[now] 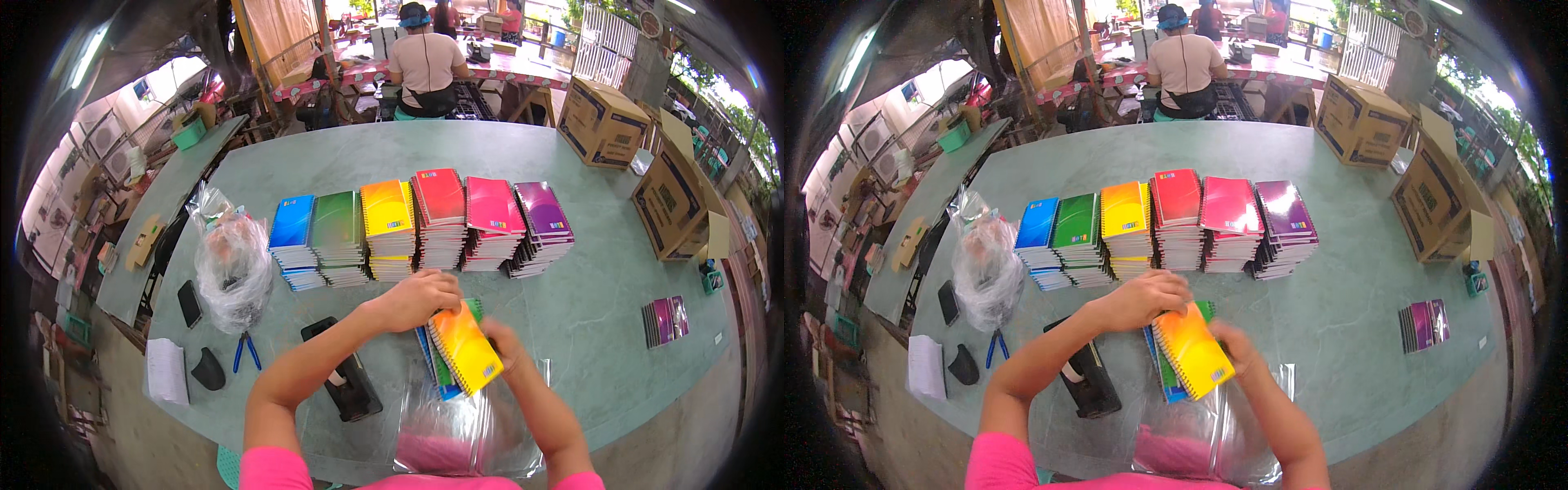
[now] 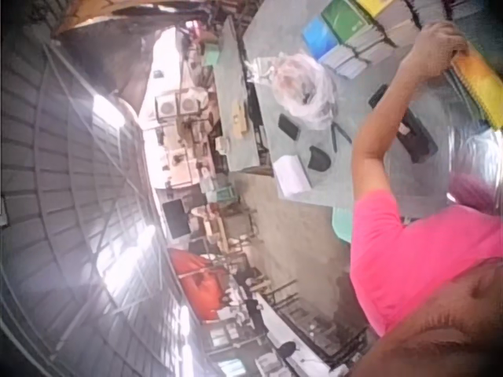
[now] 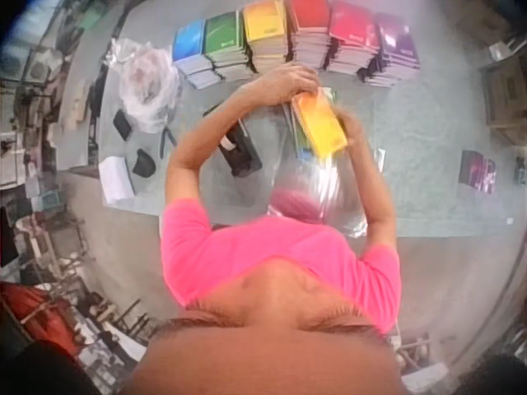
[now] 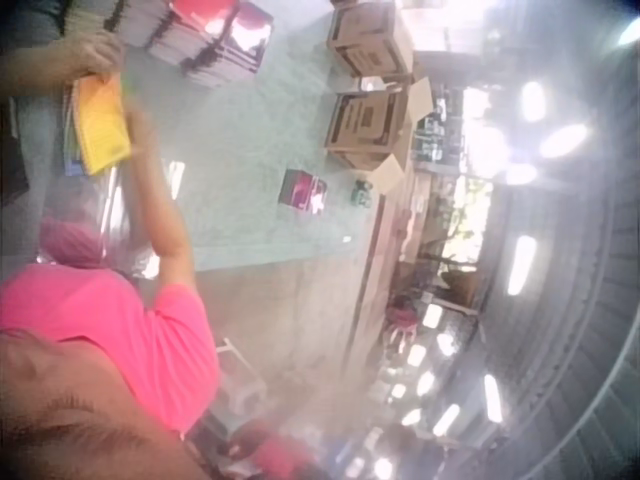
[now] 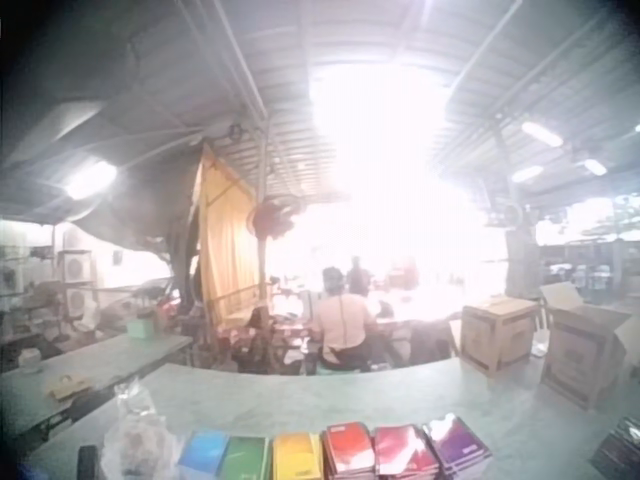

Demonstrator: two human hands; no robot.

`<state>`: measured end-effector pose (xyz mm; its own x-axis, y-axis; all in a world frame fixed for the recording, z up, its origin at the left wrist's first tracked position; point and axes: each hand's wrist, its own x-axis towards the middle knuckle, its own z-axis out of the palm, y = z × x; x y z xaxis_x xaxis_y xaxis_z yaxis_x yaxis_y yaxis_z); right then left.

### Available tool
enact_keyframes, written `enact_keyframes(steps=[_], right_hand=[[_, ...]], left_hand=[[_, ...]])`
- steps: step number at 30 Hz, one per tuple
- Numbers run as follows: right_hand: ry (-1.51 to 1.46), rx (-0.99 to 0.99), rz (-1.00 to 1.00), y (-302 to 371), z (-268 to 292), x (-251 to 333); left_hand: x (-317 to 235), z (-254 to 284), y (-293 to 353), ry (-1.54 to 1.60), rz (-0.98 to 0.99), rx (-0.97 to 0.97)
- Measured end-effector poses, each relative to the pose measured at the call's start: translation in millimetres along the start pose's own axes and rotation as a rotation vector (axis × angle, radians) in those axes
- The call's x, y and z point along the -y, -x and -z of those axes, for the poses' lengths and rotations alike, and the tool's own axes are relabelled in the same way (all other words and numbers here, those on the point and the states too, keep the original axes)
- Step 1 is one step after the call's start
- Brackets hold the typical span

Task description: The person selects several spiral-bound notebooks from stacks on a table and places them into a clear plastic sleeve. The person then pulls tape from a dispenser and applies it to the sleeve to seal the package.

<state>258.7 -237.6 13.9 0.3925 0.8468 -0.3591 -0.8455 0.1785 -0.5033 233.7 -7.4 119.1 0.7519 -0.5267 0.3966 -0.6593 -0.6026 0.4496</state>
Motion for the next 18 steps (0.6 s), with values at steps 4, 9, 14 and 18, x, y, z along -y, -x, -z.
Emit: enact_keyframes(steps=[4,9,14,18], right_hand=[[0.021,-0.104,-0.071,7.5,-18.4,-10.3],[0.104,-0.119,0.035,15.1,7.0,-9.0],[-0.414,-0.021,0.030,20.3,21.3,-1.0],[-0.298,0.013,0.153,38.0,12.1,-0.4]], left_hand=[[88.1,1.4,11.9,-0.593,0.331,-0.326],[59.8,39.1,2.3,-0.532,0.464,-0.391],[-9.1,33.3,-19.5,0.432,0.318,-0.347],[-9.9,-19.6,-40.6,-0.039,-0.115,0.207]])
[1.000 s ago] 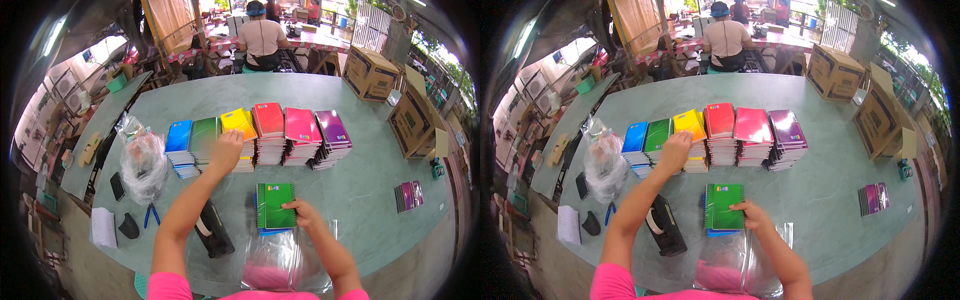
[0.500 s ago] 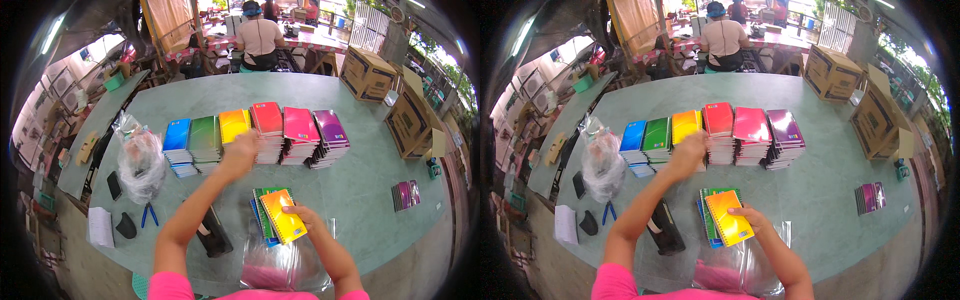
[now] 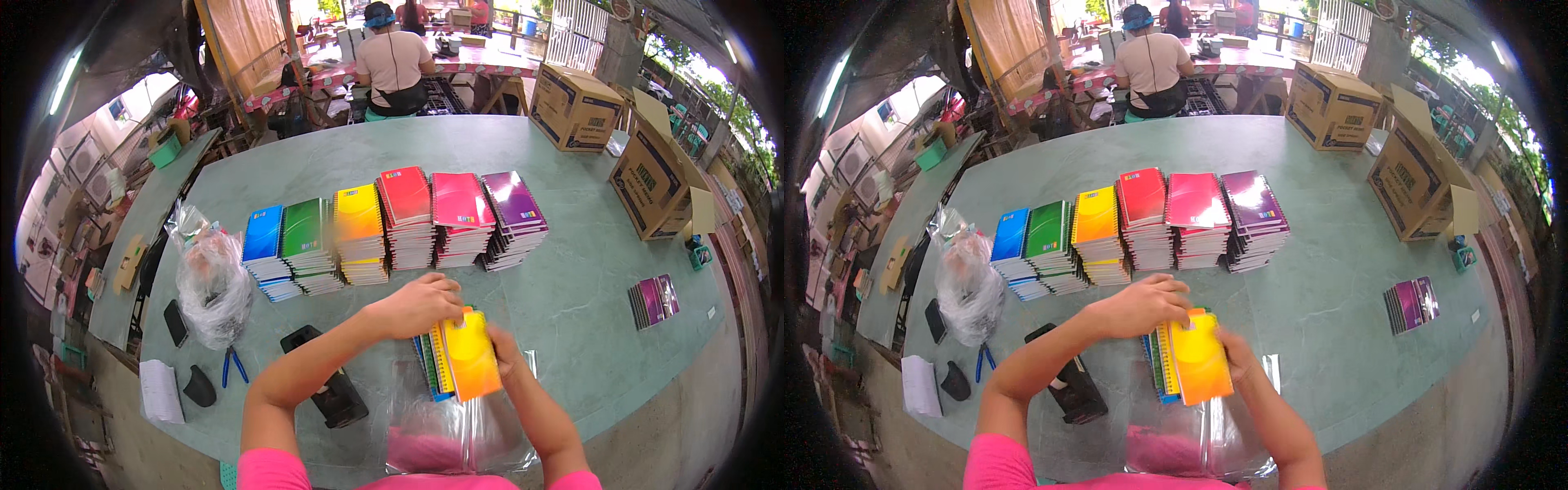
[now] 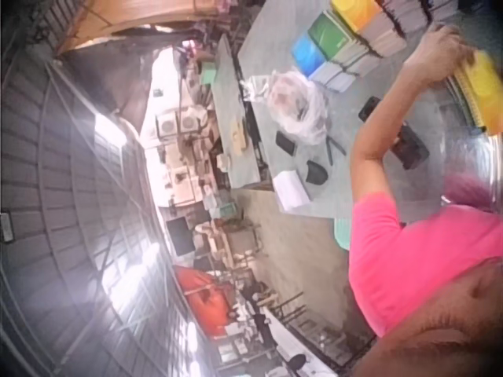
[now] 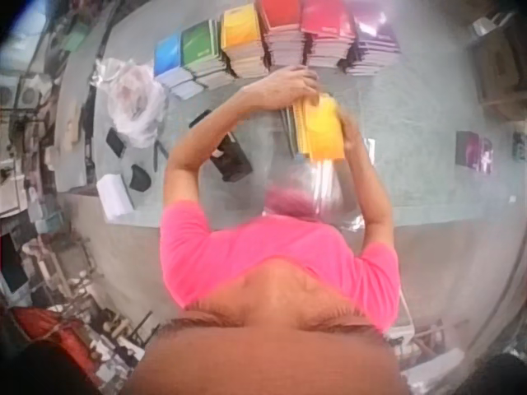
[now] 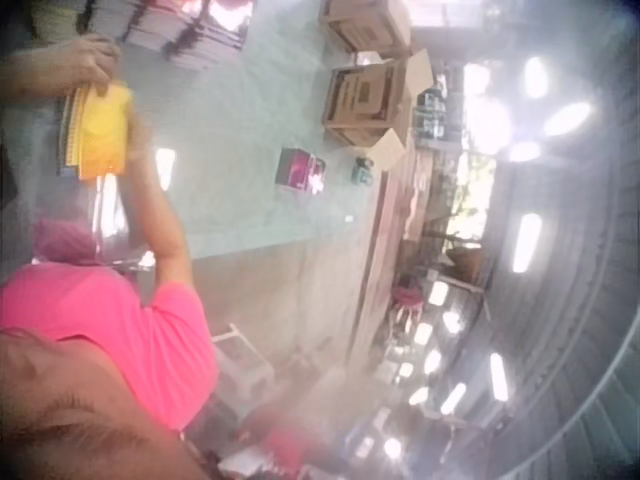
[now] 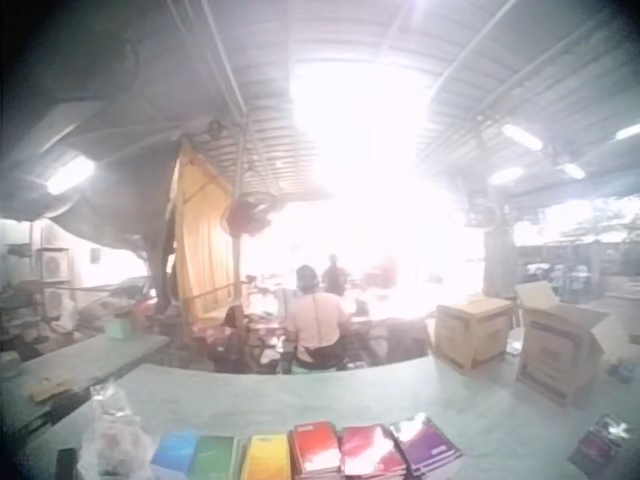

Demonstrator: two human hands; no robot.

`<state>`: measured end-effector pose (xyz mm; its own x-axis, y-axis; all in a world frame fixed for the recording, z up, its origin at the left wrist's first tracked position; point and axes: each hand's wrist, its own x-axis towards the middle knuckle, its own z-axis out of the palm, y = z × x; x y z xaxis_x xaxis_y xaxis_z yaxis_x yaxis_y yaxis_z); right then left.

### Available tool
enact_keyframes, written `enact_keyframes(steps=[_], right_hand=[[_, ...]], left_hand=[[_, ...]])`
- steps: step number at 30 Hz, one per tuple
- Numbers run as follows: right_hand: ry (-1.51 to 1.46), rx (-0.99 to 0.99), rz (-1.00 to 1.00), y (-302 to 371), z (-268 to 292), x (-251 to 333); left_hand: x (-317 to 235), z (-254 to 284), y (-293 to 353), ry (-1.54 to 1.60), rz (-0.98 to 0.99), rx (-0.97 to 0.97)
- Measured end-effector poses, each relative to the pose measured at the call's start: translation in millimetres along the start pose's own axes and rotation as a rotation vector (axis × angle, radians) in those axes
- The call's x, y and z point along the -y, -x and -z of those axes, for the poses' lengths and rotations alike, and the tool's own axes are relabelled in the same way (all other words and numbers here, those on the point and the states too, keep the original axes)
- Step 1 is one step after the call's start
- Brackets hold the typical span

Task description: The person selects several spiral-bound notebooks from stacks on a table and places them into a clear plastic sleeve. The person then pulls tape from a dispenser and applies it to the sleeve to seal the package.

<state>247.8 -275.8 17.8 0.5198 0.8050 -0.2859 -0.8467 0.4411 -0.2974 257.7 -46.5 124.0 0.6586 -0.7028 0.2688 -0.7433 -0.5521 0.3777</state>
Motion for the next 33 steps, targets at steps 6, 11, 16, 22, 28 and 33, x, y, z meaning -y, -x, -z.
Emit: enact_keyframes(steps=[6,11,16,22,28,33], right_hand=[[0.012,-0.124,-0.116,14.9,-0.1,1.7],[-0.017,-0.136,-0.053,20.8,13.5,10.6],[0.011,-0.203,-0.023,8.8,12.7,8.6],[-0.106,0.031,0.092,14.2,-13.6,10.7],[0.140,-0.227,0.024,30.9,2.7,10.7],[0.341,-0.076,0.098,53.2,11.0,19.0]], left_hand=[[97.3,1.2,-7.1,-0.738,0.438,-0.597],[82.8,16.5,-7.3,-0.647,0.422,-0.309],[24.6,36.6,-11.9,-0.594,0.245,-0.660],[-68.8,-58.0,-2.0,-0.374,-0.131,0.006],[-33.0,-25.2,-34.3,-0.057,0.368,-0.229],[-42.3,-66.8,-41.8,0.073,0.501,-0.140]])
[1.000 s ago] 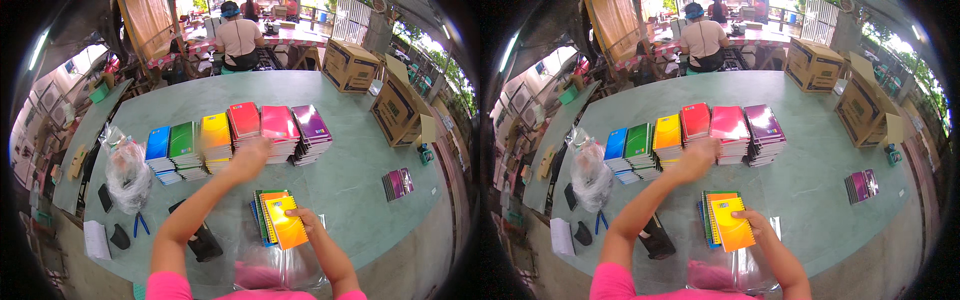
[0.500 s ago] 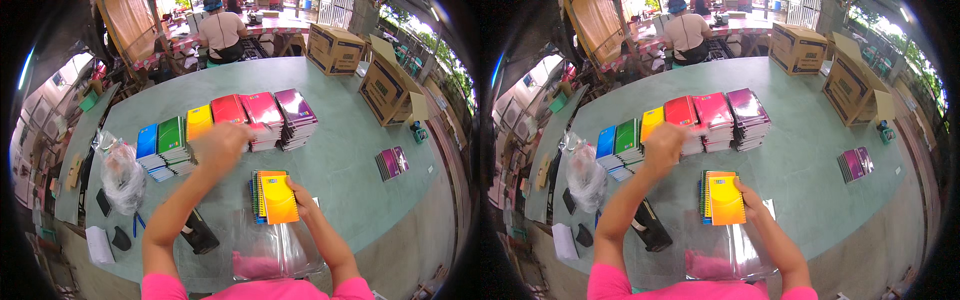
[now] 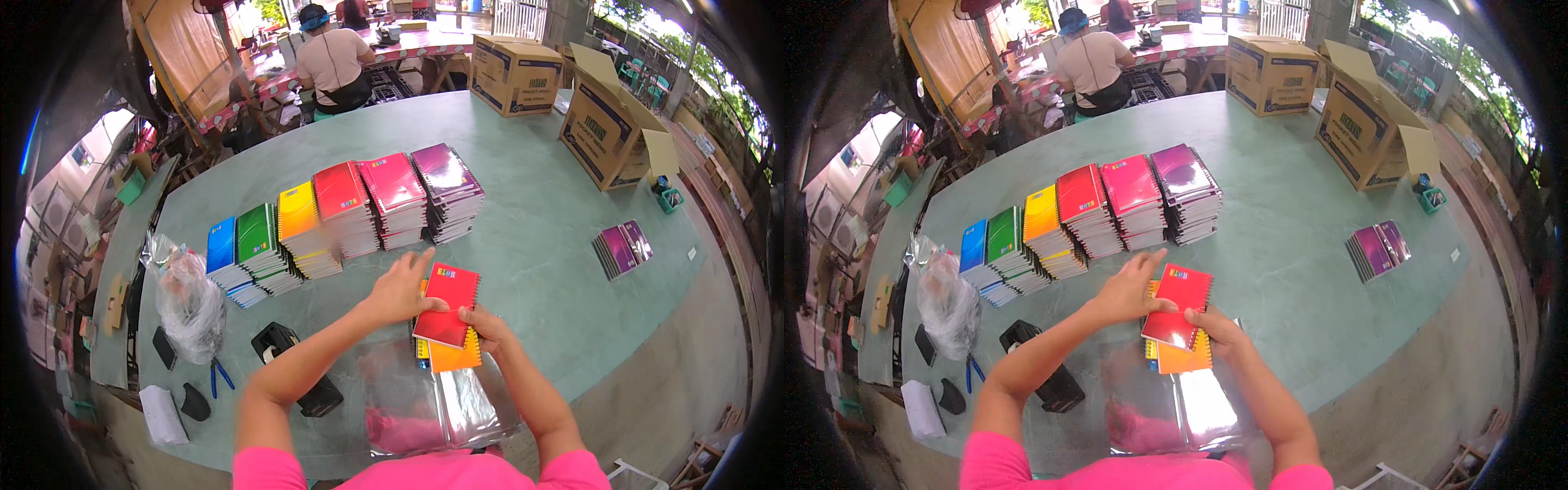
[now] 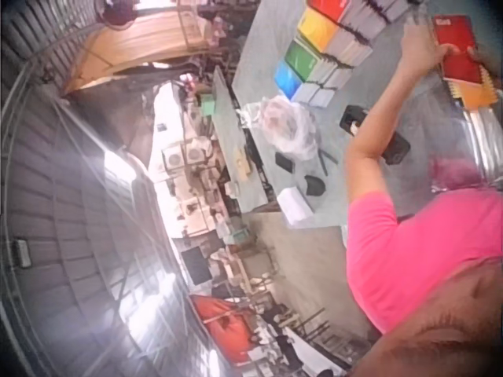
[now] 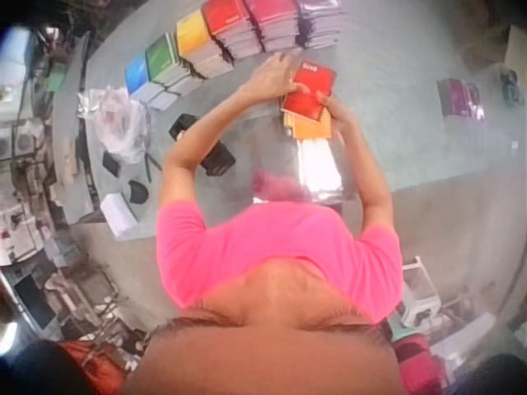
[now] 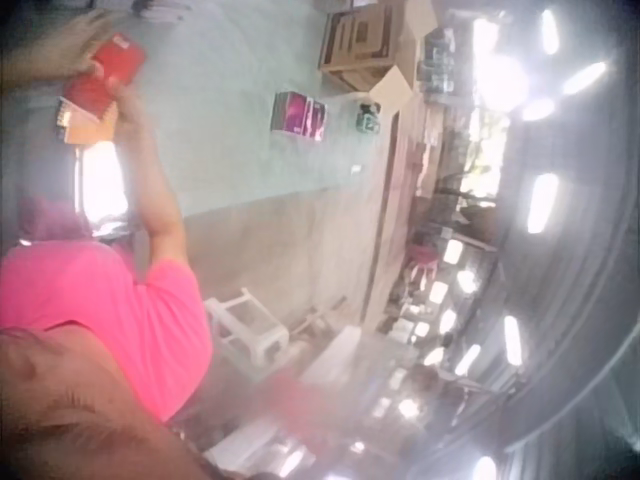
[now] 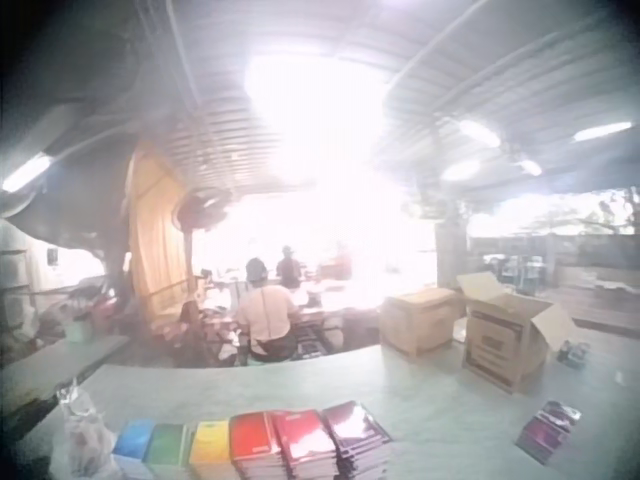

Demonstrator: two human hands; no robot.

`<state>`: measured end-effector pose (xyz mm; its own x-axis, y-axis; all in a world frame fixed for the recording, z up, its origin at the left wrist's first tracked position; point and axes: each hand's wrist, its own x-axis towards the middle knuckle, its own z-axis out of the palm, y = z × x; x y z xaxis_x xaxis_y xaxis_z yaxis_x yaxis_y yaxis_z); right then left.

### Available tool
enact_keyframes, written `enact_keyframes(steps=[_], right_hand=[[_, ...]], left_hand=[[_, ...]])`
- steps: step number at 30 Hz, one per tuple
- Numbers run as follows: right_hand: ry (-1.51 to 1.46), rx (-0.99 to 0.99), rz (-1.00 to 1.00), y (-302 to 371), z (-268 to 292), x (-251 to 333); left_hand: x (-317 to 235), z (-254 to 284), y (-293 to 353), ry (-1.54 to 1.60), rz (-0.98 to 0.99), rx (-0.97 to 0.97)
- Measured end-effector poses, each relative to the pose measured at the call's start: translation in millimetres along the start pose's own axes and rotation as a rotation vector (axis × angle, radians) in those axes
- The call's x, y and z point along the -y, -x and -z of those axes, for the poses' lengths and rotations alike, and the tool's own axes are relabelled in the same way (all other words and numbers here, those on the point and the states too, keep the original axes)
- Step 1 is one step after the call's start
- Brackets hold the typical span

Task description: The person selects several spiral-bound notebooks from stacks on a table and places them into a clear plastic sleeve. The person then pulls tape from a dispenser and applies it to the sleeve to seal the package.

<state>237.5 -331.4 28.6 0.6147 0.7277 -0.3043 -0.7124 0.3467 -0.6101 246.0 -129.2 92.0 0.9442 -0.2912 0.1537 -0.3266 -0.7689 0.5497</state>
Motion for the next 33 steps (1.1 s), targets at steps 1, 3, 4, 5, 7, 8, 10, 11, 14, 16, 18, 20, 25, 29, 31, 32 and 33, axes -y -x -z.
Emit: enact_keyframes(steps=[1,3,4,5,7,8,10,11,14,16,18,20,25,29,31,32,33], right_hand=[[0.082,0.072,0.014,3.3,0.2,-0.1],[0.082,0.115,-0.001,6.5,-3.2,-6.0],[0.087,0.135,-0.010,8.8,-4.8,-9.3],[0.040,0.175,-0.023,9.1,-2.5,-16.1],[0.019,0.192,-0.048,11.1,3.5,-21.9],[0.008,0.202,-0.061,11.6,6.7,-23.9],[-0.086,0.170,-0.084,16.0,17.8,-22.2],[-0.192,0.132,-0.114,17.3,16.4,-20.0],[-0.434,0.215,-0.171,25.2,11.6,-7.9],[-0.377,0.156,-0.212,34.2,16.0,-14.8],[-0.328,0.078,-0.223,44.3,31.9,-21.9],[-0.294,0.006,-0.239,46.3,39.2,-29.1],[-0.189,-0.069,-0.163,44.5,30.3,-25.3],[-0.129,-0.025,-0.130,23.2,49.6,-11.4],[-0.322,-0.051,-0.073,16.1,33.5,-2.4],[-0.415,-0.061,-0.030,11.3,26.3,6.9],[-0.449,-0.026,-0.059,7.3,24.9,15.2]], left_hand=[[-0.7,5.2,-8.2,0.139,0.036,0.123],[-2.8,9.9,-21.5,0.232,0.066,0.248],[-5.1,11.2,-24.3,0.254,0.110,0.251],[-7.3,13.3,-25.5,0.277,0.156,0.252],[-15.2,25.3,-30.3,0.293,0.221,0.125],[-15.2,37.9,-30.9,0.275,0.099,0.166],[-57.8,90.7,-35.3,0.250,-0.161,0.271],[-66.2,97.0,-36.6,0.111,-0.370,0.479],[-131.5,51.0,-18.4,-0.443,-0.481,0.844],[-111.2,-27.9,2.9,-0.436,-0.822,0.498],[-104.6,-15.0,-19.4,-0.109,-0.832,0.352],[-46.1,1.6,-58.1,-0.104,-0.655,-0.082],[77.6,24.4,-97.8,-0.669,-0.252,-0.614],[70.4,35.2,-96.7,-0.476,-0.112,-0.433],[44.2,43.8,-87.4,-0.369,-0.131,-0.601],[22.3,46.7,-80.7,-0.319,-0.203,-0.755],[0.7,44.5,-65.0,-0.332,-0.297,-0.662]])
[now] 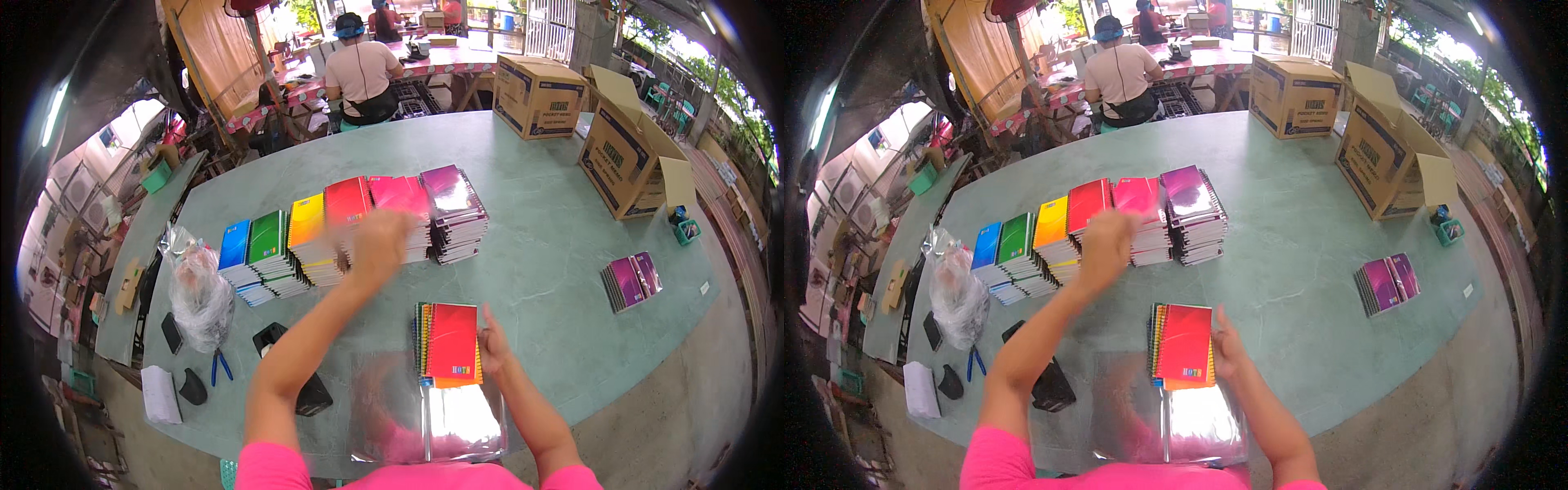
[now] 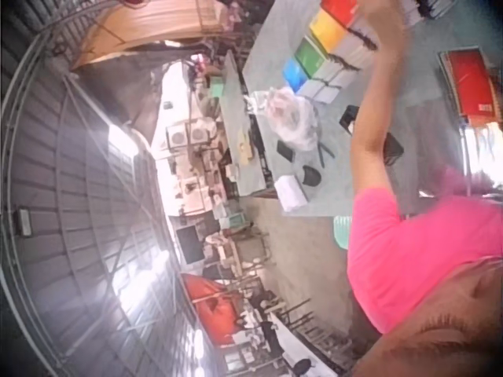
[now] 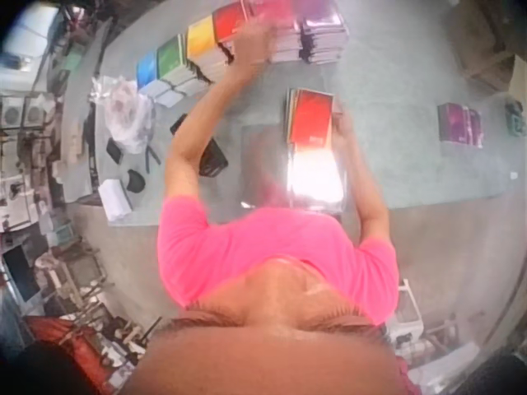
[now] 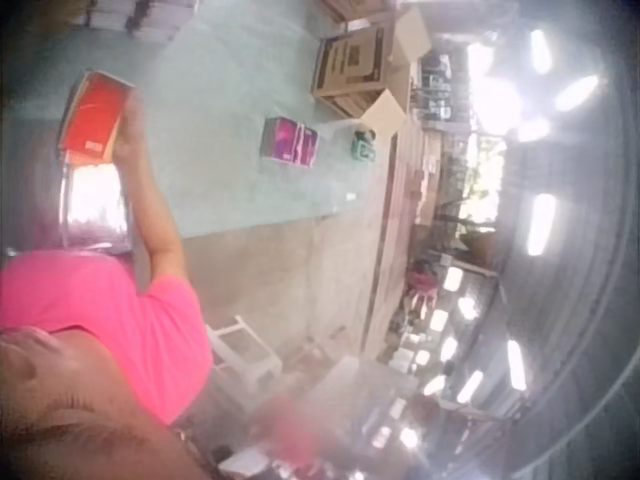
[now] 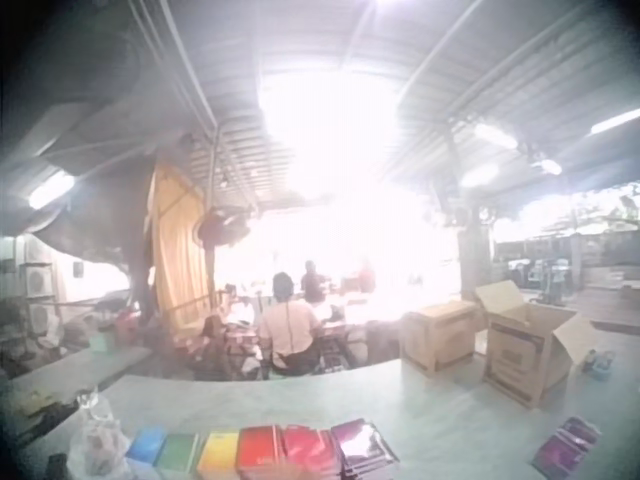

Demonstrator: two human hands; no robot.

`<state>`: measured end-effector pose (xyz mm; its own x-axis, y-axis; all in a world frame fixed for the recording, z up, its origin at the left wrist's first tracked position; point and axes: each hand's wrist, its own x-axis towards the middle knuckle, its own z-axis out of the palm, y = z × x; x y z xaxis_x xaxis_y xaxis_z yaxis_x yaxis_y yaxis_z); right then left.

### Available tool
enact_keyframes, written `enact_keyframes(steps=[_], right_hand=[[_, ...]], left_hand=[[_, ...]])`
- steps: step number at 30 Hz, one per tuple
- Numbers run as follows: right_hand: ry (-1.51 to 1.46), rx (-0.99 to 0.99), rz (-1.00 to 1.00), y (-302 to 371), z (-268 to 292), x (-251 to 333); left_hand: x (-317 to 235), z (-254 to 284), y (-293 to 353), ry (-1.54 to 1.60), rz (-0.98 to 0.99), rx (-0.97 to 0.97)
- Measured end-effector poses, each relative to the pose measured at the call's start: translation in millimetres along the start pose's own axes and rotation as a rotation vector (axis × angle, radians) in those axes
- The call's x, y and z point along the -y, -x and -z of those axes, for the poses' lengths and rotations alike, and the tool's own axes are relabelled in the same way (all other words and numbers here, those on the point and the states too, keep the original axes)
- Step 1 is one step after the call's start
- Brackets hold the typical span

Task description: The person selects several spiral-bound notebooks from stacks on a table and places them into a clear plastic sleeve. The person then pulls tape from a dispenser and applies it to the sleeve to seal the package.

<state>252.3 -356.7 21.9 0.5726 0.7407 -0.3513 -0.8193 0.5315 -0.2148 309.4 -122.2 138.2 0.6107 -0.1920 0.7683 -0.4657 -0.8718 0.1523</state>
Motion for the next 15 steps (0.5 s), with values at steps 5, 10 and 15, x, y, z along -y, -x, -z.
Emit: enact_keyframes(steps=[5,10,15], right_hand=[[0.185,0.049,0.108,-18.8,2.2,12.1],[0.226,0.017,0.007,-20.2,-0.5,12.8],[0.110,-0.073,0.083,-7.9,11.7,17.5]], left_hand=[[-59.8,8.2,42.0,0.109,-0.196,0.556],[58.6,-32.2,21.8,-0.329,-0.033,-0.041],[45.0,-23.5,19.2,-0.185,-0.026,0.232]])
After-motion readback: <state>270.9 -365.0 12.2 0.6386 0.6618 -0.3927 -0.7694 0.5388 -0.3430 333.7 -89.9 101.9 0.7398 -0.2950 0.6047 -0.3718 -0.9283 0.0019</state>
